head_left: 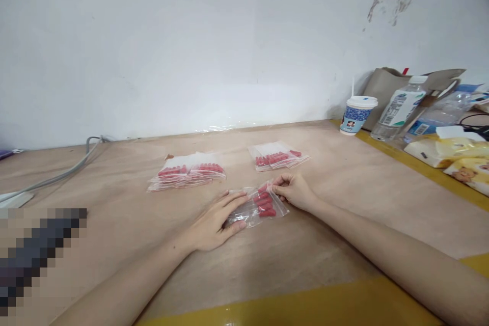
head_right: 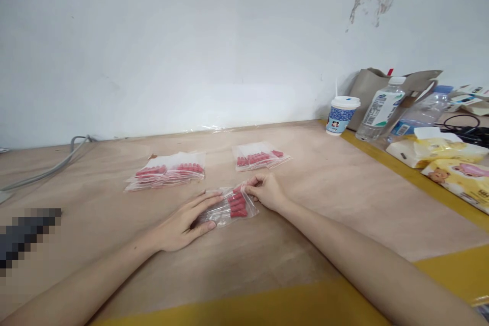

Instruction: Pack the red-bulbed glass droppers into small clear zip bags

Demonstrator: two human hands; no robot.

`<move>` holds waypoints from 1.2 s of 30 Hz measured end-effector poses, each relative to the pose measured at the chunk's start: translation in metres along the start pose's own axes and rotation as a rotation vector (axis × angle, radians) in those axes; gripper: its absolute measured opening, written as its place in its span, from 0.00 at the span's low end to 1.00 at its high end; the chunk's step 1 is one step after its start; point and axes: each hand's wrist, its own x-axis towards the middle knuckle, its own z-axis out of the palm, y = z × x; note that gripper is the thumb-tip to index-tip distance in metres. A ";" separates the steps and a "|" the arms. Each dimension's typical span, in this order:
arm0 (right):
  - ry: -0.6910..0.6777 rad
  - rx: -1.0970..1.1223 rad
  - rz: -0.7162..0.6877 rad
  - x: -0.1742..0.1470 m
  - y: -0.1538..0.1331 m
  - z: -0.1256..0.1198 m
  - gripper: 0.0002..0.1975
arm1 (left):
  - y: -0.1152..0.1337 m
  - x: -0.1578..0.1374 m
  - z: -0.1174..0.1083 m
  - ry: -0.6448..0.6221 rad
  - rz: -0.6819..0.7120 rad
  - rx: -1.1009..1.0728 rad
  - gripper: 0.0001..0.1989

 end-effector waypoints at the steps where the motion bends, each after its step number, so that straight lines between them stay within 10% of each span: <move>1: -0.026 -0.019 -0.050 0.000 0.001 0.000 0.09 | 0.001 0.000 0.000 0.000 -0.002 -0.003 0.24; 10: -0.039 -0.646 -0.539 -0.011 0.000 -0.010 0.16 | 0.001 0.000 -0.001 0.012 0.007 -0.010 0.24; 15: -0.050 -0.442 -0.394 -0.002 0.003 -0.015 0.13 | -0.002 0.001 0.000 0.011 0.030 -0.017 0.23; 22: -0.401 -0.307 -0.411 0.015 0.000 -0.024 0.09 | -0.002 0.000 0.001 0.007 0.030 -0.014 0.23; 30: -0.316 -0.298 -0.309 0.003 -0.005 -0.022 0.11 | -0.004 -0.002 0.003 0.066 0.074 0.030 0.21; 36: -0.493 -0.343 -0.393 -0.008 -0.013 -0.040 0.12 | -0.018 0.009 -0.002 0.181 0.121 0.255 0.13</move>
